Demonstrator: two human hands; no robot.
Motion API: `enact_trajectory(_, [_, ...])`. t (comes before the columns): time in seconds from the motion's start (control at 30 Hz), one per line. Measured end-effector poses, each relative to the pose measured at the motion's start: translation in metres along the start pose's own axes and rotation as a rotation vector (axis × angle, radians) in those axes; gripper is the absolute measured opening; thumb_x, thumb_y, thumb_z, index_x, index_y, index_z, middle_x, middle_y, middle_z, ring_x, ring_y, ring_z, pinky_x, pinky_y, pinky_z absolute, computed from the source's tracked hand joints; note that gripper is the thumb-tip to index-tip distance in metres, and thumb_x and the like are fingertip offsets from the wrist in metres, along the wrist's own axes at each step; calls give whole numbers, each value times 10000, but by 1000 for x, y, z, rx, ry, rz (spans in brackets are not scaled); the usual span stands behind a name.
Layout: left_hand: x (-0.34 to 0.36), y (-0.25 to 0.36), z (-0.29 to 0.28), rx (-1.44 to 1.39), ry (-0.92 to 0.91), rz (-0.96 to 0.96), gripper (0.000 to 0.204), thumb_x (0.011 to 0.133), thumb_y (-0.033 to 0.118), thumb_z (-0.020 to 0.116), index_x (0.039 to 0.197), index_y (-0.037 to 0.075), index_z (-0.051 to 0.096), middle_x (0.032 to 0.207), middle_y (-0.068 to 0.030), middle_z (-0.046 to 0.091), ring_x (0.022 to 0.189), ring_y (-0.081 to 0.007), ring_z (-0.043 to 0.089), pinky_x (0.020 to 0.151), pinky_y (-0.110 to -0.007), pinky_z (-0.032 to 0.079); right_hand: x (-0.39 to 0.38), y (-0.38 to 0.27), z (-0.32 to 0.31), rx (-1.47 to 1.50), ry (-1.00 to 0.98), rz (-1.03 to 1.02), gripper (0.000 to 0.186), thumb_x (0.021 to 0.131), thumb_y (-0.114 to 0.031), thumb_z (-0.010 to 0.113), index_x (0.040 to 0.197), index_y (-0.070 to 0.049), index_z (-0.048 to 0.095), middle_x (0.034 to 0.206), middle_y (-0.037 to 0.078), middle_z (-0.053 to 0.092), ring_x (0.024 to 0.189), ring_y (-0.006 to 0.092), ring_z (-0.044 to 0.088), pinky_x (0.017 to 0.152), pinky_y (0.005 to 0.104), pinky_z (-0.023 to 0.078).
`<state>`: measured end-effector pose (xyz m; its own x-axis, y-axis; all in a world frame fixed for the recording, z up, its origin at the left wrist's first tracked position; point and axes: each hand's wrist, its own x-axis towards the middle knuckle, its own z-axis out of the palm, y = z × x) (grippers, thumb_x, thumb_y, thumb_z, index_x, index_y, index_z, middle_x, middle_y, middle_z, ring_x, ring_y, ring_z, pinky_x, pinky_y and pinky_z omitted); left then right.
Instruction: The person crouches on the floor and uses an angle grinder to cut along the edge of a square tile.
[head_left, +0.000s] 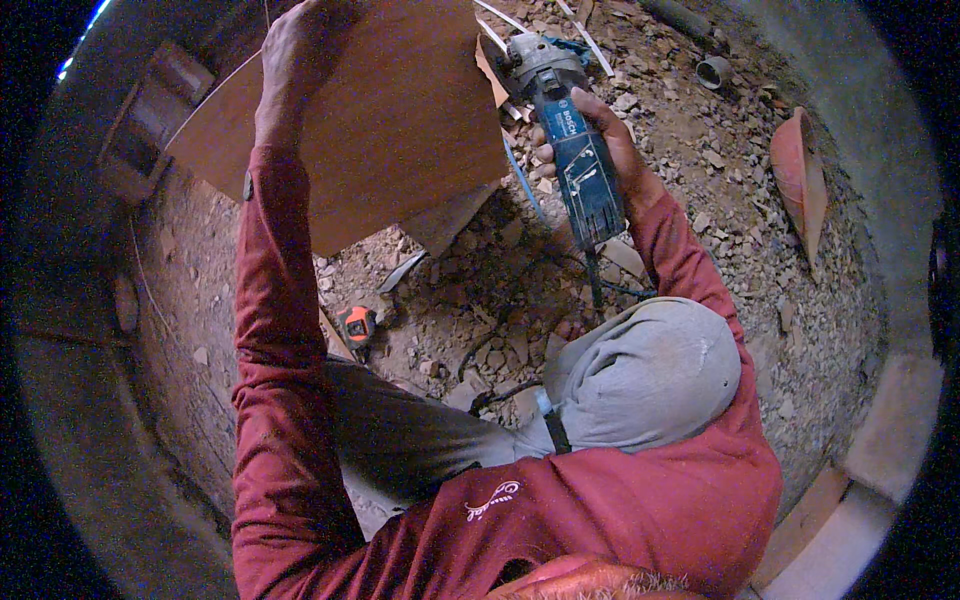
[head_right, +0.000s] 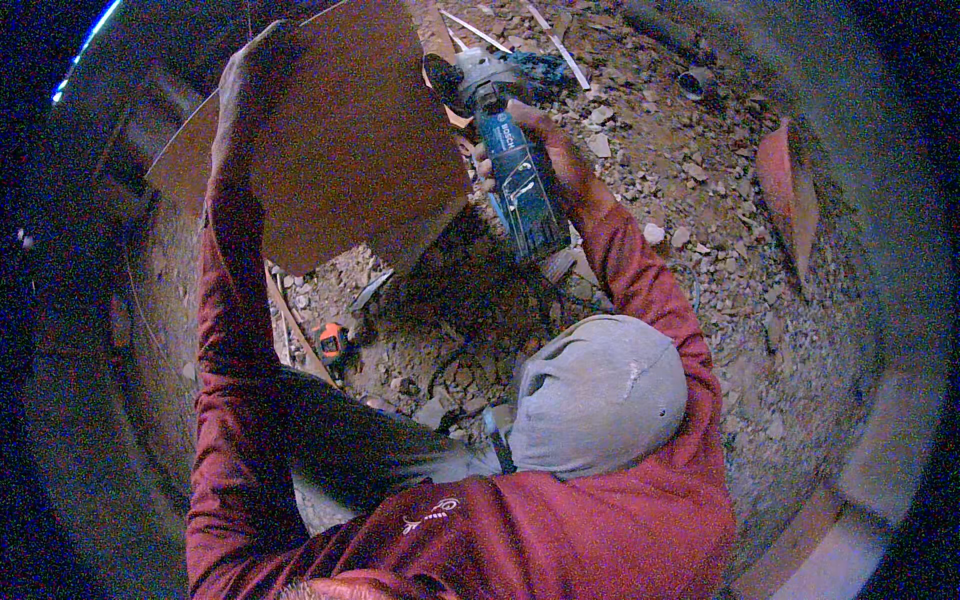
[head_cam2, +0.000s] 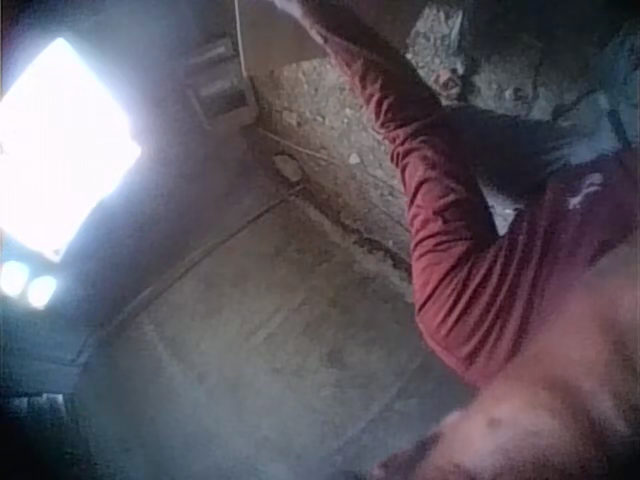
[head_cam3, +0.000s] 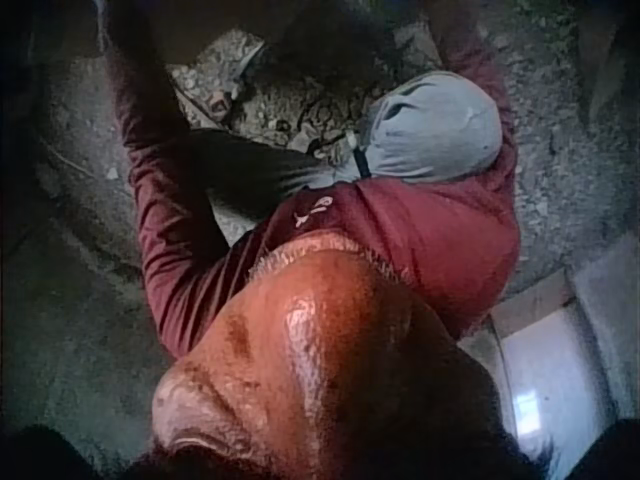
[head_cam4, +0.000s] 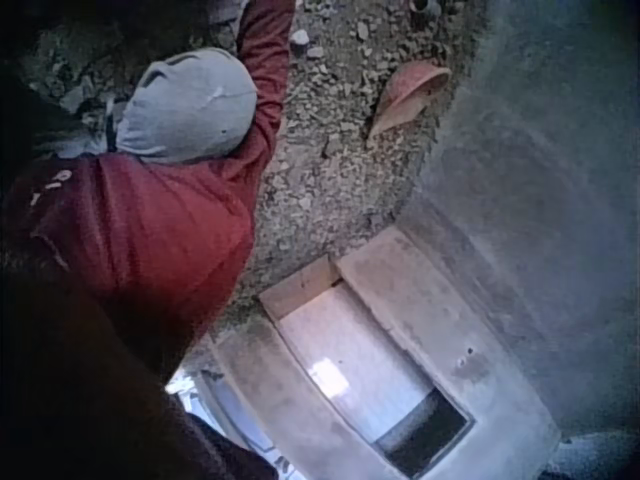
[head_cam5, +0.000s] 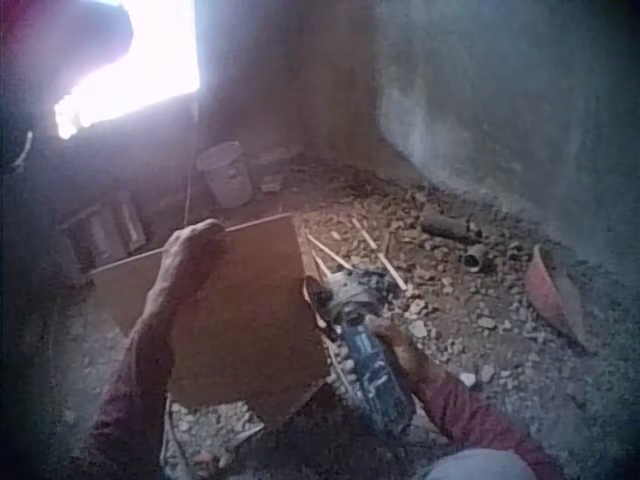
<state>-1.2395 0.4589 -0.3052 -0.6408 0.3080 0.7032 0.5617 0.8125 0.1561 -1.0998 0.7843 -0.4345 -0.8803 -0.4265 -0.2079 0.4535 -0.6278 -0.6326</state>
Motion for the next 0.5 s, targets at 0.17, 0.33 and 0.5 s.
enact_trajectory(0.17, [4,-26,-7,85,-184,-84,323,962,476,613,1102,190,666,1017,-134,727,981,-380,694,795,-470,532,11,3,-3,-1,-56,31,557,984,-516,588,1227,-15,570,971,139,665,800,243,670,702,388,586])
enact_trajectory(0.33, [7,-19,-6,185,-151,-60,251,946,381,625,1040,152,665,950,-153,714,941,-386,691,772,-476,533,7,3,1,13,-27,56,551,987,-504,590,1226,-8,568,971,139,668,802,243,672,685,392,590])
enact_trajectory(0.5, [3,-7,-4,193,-37,44,188,903,241,655,827,71,631,787,-164,662,820,-389,676,699,-490,515,3,0,11,78,-33,8,527,996,-482,588,1221,-6,572,969,146,673,799,242,675,689,390,599])
